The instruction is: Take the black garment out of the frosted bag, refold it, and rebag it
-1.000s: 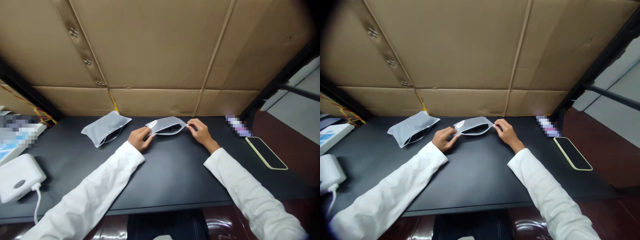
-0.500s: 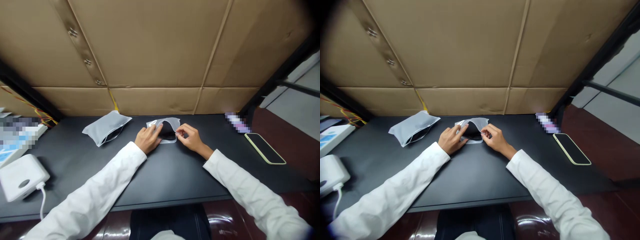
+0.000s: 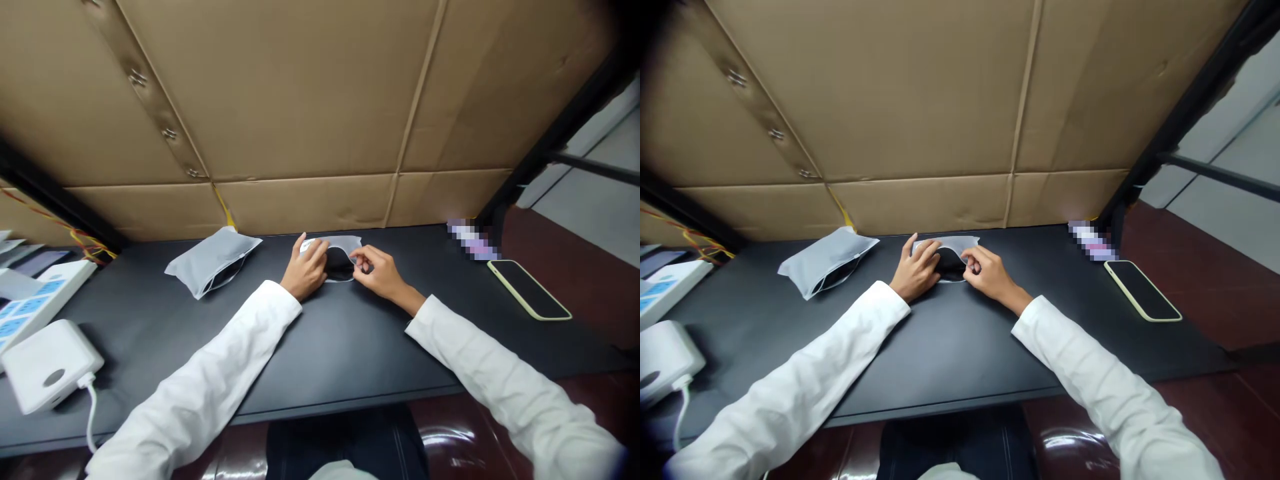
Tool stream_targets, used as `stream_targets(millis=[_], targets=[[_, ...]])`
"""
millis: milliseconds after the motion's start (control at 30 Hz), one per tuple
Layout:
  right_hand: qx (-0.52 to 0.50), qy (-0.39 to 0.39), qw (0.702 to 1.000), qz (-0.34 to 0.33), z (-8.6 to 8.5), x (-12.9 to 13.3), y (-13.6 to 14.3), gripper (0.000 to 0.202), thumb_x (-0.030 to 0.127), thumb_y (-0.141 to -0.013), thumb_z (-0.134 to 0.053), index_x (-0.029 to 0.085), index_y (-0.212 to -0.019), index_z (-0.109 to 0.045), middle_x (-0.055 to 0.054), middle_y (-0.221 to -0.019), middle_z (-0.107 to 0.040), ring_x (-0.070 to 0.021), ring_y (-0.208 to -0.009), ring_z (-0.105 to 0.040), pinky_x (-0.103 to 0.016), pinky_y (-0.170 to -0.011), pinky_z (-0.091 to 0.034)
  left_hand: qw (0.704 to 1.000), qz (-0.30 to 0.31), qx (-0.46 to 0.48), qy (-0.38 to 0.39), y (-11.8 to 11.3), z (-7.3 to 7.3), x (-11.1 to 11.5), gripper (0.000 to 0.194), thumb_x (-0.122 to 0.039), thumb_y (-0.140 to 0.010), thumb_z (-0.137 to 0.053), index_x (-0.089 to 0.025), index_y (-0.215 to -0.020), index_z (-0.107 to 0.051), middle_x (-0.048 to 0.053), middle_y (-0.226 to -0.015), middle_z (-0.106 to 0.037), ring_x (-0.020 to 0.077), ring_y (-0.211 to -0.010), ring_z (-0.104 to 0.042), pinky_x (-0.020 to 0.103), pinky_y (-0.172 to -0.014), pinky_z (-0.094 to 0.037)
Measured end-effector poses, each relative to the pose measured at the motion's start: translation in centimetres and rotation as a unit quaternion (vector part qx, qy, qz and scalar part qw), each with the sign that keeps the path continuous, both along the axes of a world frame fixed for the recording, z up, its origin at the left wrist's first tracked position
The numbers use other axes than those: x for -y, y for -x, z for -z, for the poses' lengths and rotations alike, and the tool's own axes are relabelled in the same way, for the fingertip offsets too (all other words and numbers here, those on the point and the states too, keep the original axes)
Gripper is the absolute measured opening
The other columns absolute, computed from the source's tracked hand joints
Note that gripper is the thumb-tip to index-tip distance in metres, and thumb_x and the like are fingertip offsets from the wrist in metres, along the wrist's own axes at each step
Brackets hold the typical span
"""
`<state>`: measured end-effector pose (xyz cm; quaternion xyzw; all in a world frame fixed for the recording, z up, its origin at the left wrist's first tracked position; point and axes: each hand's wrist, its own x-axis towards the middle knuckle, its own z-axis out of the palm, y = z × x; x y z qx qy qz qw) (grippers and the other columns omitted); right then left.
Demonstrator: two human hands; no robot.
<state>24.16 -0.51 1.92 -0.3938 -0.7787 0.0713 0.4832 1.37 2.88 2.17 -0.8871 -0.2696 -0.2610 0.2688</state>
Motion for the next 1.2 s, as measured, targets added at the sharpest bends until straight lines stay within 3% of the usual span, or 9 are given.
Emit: stream_targets(millis=[267,500,633,833,967,1200], targets=[[-0.099,0.058,0.993,0.003,-0.4,-1.7,-3.2,0.024,0.01,-0.071,-0.06,0.02,-0.092,-0.068,0.0,-0.081,-0.057,-0.0094,-0.061,-0.05,-0.023,-0.058,-0.047,0.97,0.207,0.098,-0.086,0.2,0.4,1.7,0.03,-0.035,-0.093,-0.051,-0.014,-0.112,-0.061,0.016,-0.119,-0.067,0.0297,-0.117,-0.06,0.057,-0.106,-0.043],[-0.121,0.085,0.989,0.001,-0.4,-1.7,-3.6,0.017,0.013,-0.073,-0.062,0.02,-0.083,-0.074,-0.002,-0.082,-0.062,-0.0099,-0.061,-0.052,-0.022,-0.052,-0.045,0.954,0.258,0.118,-0.097,0.3,0.3,2.6,0.035,-0.037,-0.1,-0.038,-0.013,-0.113,-0.059,0.016,-0.114,-0.068,0.0262,-0.117,-0.06,0.045,-0.1,-0.05],[-0.119,0.071,0.989,0.04,-0.1,-2.3,-4.1,0.011,0.015,-0.071,-0.064,0.019,-0.078,-0.072,-0.002,-0.079,-0.061,-0.0103,-0.06,-0.051,-0.023,-0.052,-0.044,0.942,0.292,0.165,-0.03,-0.1,0.5,3.7,0.031,-0.032,-0.1,-0.037,-0.012,-0.117,-0.054,0.018,-0.116,-0.067,0.0274,-0.122,-0.057,0.046,-0.095,-0.052],[-0.062,0.006,0.984,0.167,0.4,-3.1,-5.0,0.009,0.015,-0.072,-0.057,0.019,-0.07,-0.065,0.0,-0.072,-0.059,-0.0121,-0.059,-0.053,-0.025,-0.058,-0.045,0.922,0.322,0.216,0.021,-1.2,1.0,5.1,0.025,-0.025,-0.099,-0.039,-0.015,-0.118,-0.052,0.017,-0.117,-0.067,0.0271,-0.121,-0.059,0.046,-0.089,-0.056],[0.004,-0.028,0.957,0.29,0.3,-3.2,-5.4,0.006,0.015,-0.069,-0.055,0.02,-0.065,-0.055,0.0,-0.068,-0.055,-0.0134,-0.061,-0.052,-0.026,-0.061,-0.042,0.919,0.307,0.245,0.029,-1.2,0.7,5.2,0.02,-0.02,-0.097,-0.04,-0.016,-0.114,-0.051,0.017,-0.116,-0.067,0.0275,-0.121,-0.06,0.047,-0.087,-0.057],[0.097,0.012,0.893,0.439,-0.2,-3.5,-6.4,0.005,0.016,-0.072,-0.052,0.019,-0.069,-0.055,-0.003,-0.076,-0.059,-0.0161,-0.066,-0.052,-0.028,-0.059,-0.031,0.938,0.291,0.157,-0.107,-0.5,-0.3,5.6,0.013,-0.01,-0.09,-0.046,-0.019,-0.092,-0.054,0.008,-0.101,-0.072,0.0223,-0.11,-0.066,0.036,-0.078,-0.055]])
